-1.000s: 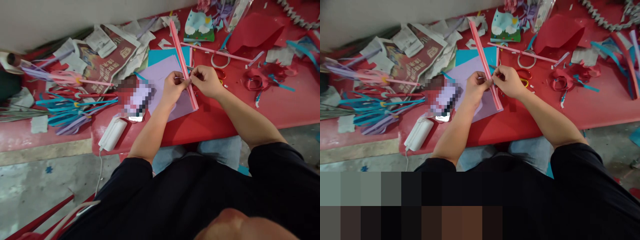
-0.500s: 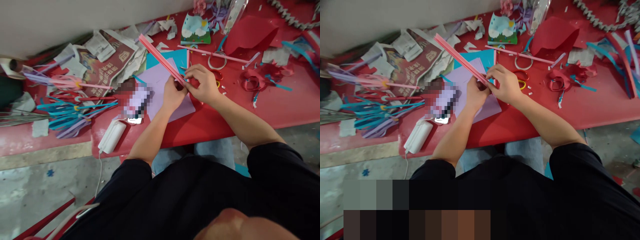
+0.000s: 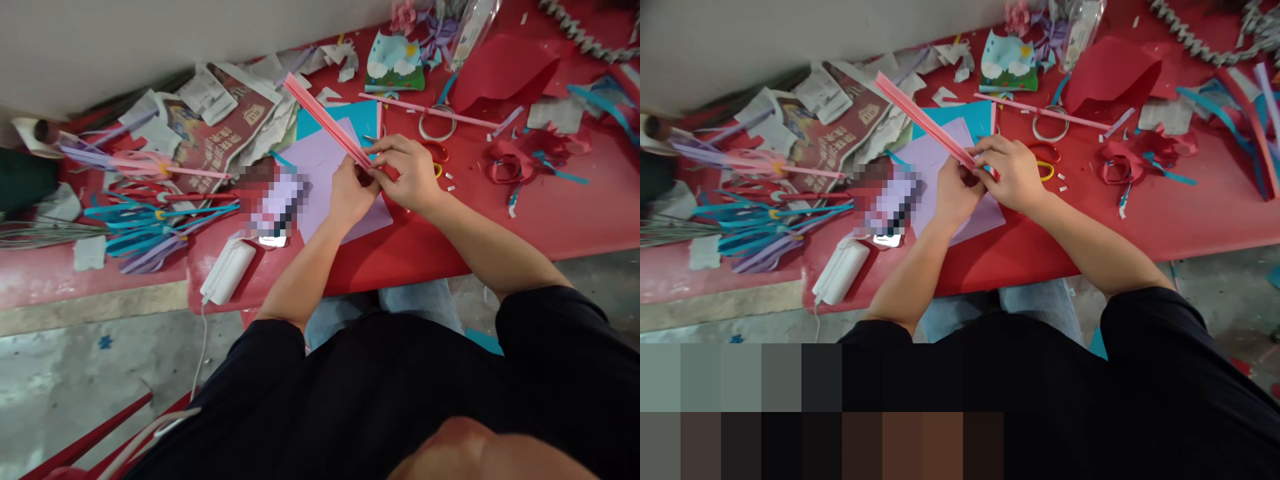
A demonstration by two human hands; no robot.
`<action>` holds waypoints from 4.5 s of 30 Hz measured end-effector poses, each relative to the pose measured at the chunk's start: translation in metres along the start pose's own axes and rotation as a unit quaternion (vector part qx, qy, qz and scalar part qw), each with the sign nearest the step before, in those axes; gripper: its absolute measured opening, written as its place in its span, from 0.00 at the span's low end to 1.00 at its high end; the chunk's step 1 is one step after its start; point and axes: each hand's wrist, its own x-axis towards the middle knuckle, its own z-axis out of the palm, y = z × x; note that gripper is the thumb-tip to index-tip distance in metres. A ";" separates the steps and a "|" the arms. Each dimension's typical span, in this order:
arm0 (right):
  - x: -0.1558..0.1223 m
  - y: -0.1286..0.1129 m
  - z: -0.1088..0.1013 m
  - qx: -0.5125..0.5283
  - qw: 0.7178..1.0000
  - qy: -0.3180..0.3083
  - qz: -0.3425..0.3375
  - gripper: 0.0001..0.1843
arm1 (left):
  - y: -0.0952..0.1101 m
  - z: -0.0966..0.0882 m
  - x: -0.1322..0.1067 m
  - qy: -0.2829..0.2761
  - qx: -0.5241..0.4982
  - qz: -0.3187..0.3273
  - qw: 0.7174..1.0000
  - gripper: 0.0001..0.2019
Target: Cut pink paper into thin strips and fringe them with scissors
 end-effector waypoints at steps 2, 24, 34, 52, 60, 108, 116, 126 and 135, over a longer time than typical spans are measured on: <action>0.000 -0.002 -0.001 -0.022 1.000 -0.005 -0.017 0.04 | 0.001 -0.001 0.000 0.001 0.006 0.010 1.000 0.22; 0.013 0.020 0.008 0.174 0.982 0.012 0.068 0.18 | -0.013 -0.004 0.017 -0.023 -0.214 -0.063 0.975 0.21; 0.022 0.026 0.003 0.229 0.967 0.003 0.114 0.21 | -0.011 -0.010 0.018 -0.048 -0.243 -0.062 0.967 0.17; 0.017 0.057 -0.078 -0.347 0.907 -0.190 0.144 0.34 | -0.027 -0.030 0.045 0.135 -0.295 -0.119 0.938 0.13; 0.018 0.047 -0.068 -0.279 0.926 -0.195 0.161 0.34 | -0.022 -0.039 0.045 0.139 -0.386 -0.116 0.905 0.20; -0.001 -0.016 0.014 0.347 0.913 -0.046 0.212 0.46 | 0.019 -0.047 0.027 0.090 -0.332 -0.126 0.930 0.14; -0.031 -0.038 0.023 0.352 0.904 -0.142 0.196 0.43 | 0.022 -0.056 0.034 0.171 -0.389 -0.115 0.898 0.13; -0.031 -0.033 0.018 0.319 0.916 -0.169 0.174 0.40 | 0.019 -0.050 0.034 0.150 -0.359 -0.158 0.907 0.15; -0.028 -0.039 0.015 0.302 0.921 -0.150 0.194 0.40 | 0.021 -0.050 0.032 0.132 -0.353 -0.168 0.911 0.17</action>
